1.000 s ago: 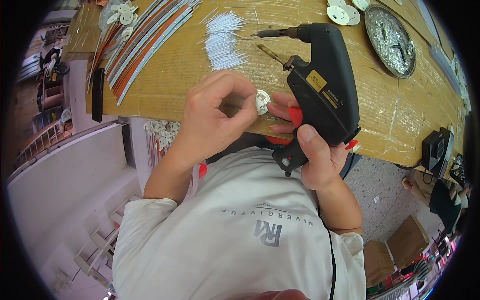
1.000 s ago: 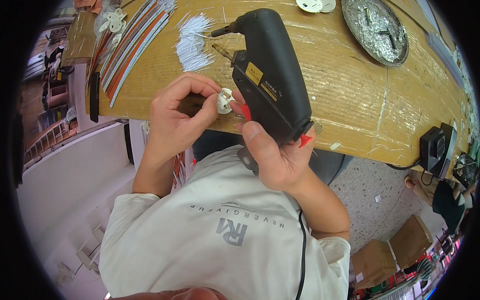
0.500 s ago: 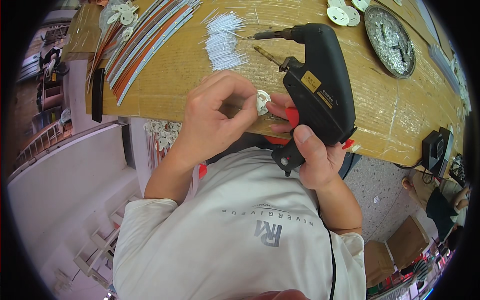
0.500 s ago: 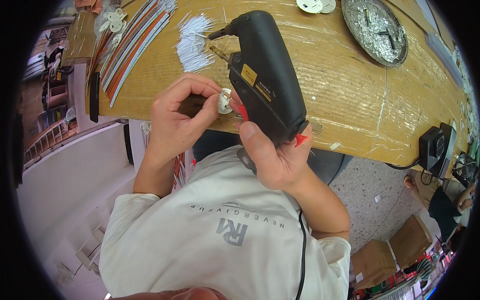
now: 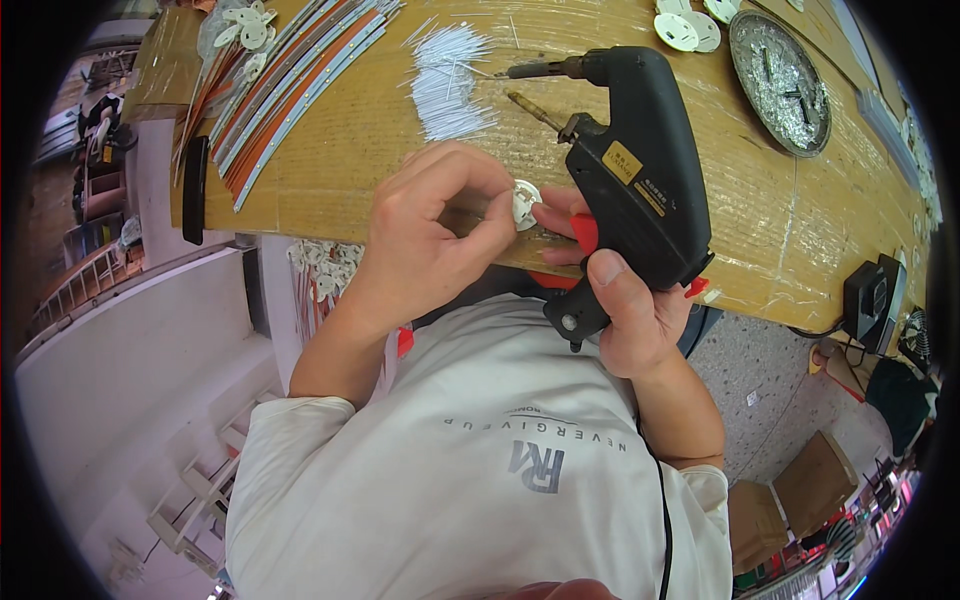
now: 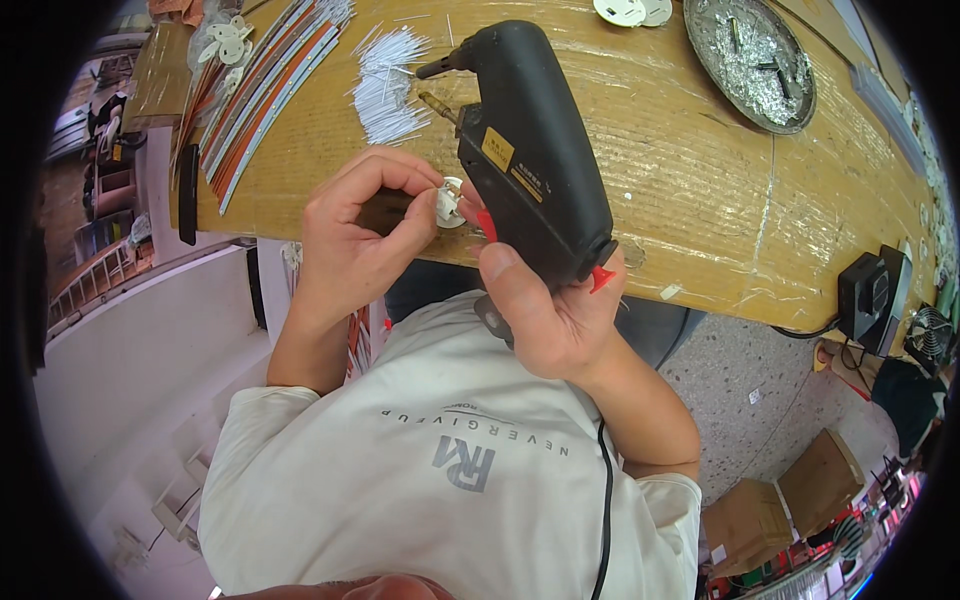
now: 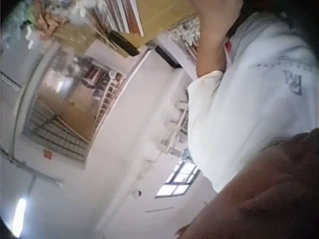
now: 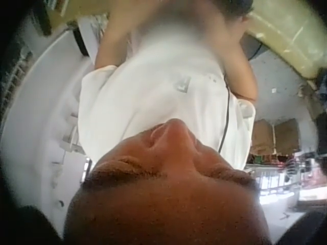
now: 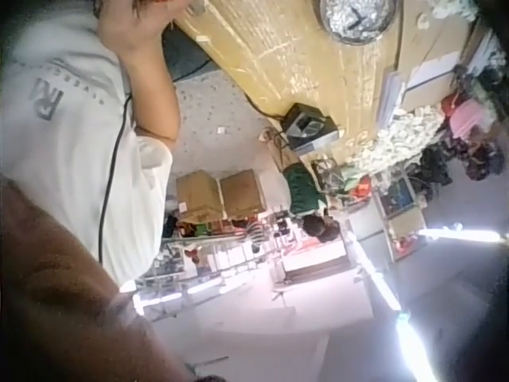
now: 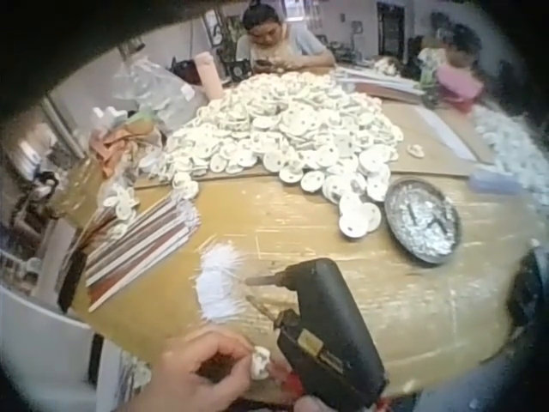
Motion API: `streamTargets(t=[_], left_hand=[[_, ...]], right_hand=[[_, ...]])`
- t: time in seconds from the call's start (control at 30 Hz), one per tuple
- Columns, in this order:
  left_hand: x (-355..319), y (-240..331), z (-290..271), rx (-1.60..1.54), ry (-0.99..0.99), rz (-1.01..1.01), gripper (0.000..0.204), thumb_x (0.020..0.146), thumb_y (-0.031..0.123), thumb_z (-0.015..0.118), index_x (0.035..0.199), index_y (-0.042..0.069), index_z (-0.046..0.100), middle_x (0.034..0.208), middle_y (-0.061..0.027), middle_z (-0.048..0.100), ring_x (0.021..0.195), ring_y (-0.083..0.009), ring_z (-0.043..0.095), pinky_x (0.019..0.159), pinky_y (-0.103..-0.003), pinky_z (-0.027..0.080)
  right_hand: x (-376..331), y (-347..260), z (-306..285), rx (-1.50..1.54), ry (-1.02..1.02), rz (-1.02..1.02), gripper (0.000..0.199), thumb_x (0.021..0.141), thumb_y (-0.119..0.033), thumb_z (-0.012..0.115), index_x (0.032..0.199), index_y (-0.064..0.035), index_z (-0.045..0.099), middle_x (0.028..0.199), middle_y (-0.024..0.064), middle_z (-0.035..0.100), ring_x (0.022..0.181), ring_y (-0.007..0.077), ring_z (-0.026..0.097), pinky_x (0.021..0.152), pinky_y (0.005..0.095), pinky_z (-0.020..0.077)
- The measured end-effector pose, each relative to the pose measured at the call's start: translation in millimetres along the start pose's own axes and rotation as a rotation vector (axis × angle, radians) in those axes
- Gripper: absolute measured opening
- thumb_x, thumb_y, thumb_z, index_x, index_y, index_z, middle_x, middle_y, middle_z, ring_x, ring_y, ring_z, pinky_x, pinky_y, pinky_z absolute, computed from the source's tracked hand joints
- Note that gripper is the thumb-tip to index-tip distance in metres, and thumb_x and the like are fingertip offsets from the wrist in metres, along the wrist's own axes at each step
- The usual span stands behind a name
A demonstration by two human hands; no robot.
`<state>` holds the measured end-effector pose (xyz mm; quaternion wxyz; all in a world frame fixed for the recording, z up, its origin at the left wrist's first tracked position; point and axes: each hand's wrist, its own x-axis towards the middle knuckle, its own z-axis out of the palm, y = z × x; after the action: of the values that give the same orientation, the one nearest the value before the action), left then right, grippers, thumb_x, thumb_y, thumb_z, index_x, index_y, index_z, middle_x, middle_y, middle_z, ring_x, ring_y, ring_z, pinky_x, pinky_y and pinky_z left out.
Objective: Assembling small plastic components using a handheld heating tool at a manual workstation.
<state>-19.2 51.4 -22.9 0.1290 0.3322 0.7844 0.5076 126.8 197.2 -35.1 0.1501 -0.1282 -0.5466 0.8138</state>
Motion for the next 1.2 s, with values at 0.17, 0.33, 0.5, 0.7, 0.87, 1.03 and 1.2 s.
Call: streamTargets(t=[0.17,0.33,0.5,0.7,0.87,1.03,1.2], left_hand=[[0.0,-0.3,-0.6,0.01,0.001,0.008,0.011,0.079,-0.002,0.074,0.086,0.002,0.067,0.086,-0.0077,0.071,0.079,-0.0254,0.067,0.077,-0.035,0.051],[0.6,-0.3,-0.6,0.023,0.0,0.02,0.011,0.078,-0.002,0.074,0.086,0.002,0.066,0.086,-0.0081,0.071,0.079,-0.026,0.067,0.077,-0.035,0.051],[-0.4,0.5,-4.2,0.053,-0.039,0.011,0.008,0.083,-0.005,0.072,0.089,0.0,0.067,0.094,-0.0067,0.07,0.079,-0.0152,0.066,0.072,-0.028,0.052],[0.6,-0.6,-0.2,0.025,0.005,0.021,0.012,0.078,-0.002,0.074,0.086,0.002,0.066,0.086,-0.0082,0.071,0.079,-0.0261,0.067,0.076,-0.035,0.051],[-0.3,-1.3,-0.9,0.009,0.006,0.011,0.012,0.078,-0.003,0.074,0.086,0.002,0.066,0.086,-0.0082,0.071,0.079,-0.026,0.067,0.077,-0.035,0.051],[-1.7,0.4,-5.4,0.048,-0.084,-0.004,0.004,0.091,-0.008,0.07,0.093,-0.004,0.068,0.103,-0.0063,0.07,0.081,-0.0051,0.065,0.068,-0.02,0.054],[-1.2,-1.5,0.7,-0.008,0.012,0.016,0.012,0.079,-0.004,0.074,0.086,0.002,0.066,0.086,-0.0081,0.071,0.079,-0.0248,0.067,0.078,-0.034,0.051]], right_hand=[[0.3,0.2,-0.8,-0.004,0.002,0.004,0.052,0.104,-0.02,0.054,0.146,0.0085,0.048,0.142,0.0278,0.06,0.128,0.0389,0.064,0.097,0.0398,0.0584],[0.4,-1.7,-1.4,-0.028,-0.019,0.013,0.053,0.104,-0.02,0.054,0.147,0.0084,0.047,0.143,0.0271,0.059,0.129,0.0385,0.064,0.097,0.0397,0.0585],[1.1,-1.0,-2.2,-0.042,-0.026,0.008,0.054,0.103,-0.019,0.053,0.149,0.0085,0.046,0.143,0.027,0.06,0.129,0.0381,0.064,0.096,0.0395,0.0586],[1.4,-1.1,-2.2,-0.039,-0.028,0.005,0.055,0.103,-0.019,0.053,0.149,0.0088,0.045,0.142,0.0272,0.06,0.128,0.0381,0.064,0.096,0.0397,0.0587],[1.4,-1.6,-2.3,-0.047,-0.031,0.003,0.054,0.103,-0.019,0.053,0.149,0.0089,0.045,0.142,0.0274,0.06,0.127,0.038,0.065,0.096,0.0396,0.0588],[1.2,-1.5,-2.7,-0.053,-0.036,0.001,0.054,0.103,-0.019,0.053,0.149,0.0088,0.046,0.142,0.0272,0.06,0.127,0.0379,0.065,0.097,0.0398,0.0588],[1.7,-1.0,-3.4,-0.061,-0.042,0.0,0.054,0.103,-0.019,0.053,0.149,0.0083,0.046,0.142,0.0266,0.061,0.127,0.0375,0.065,0.097,0.04,0.0588]])
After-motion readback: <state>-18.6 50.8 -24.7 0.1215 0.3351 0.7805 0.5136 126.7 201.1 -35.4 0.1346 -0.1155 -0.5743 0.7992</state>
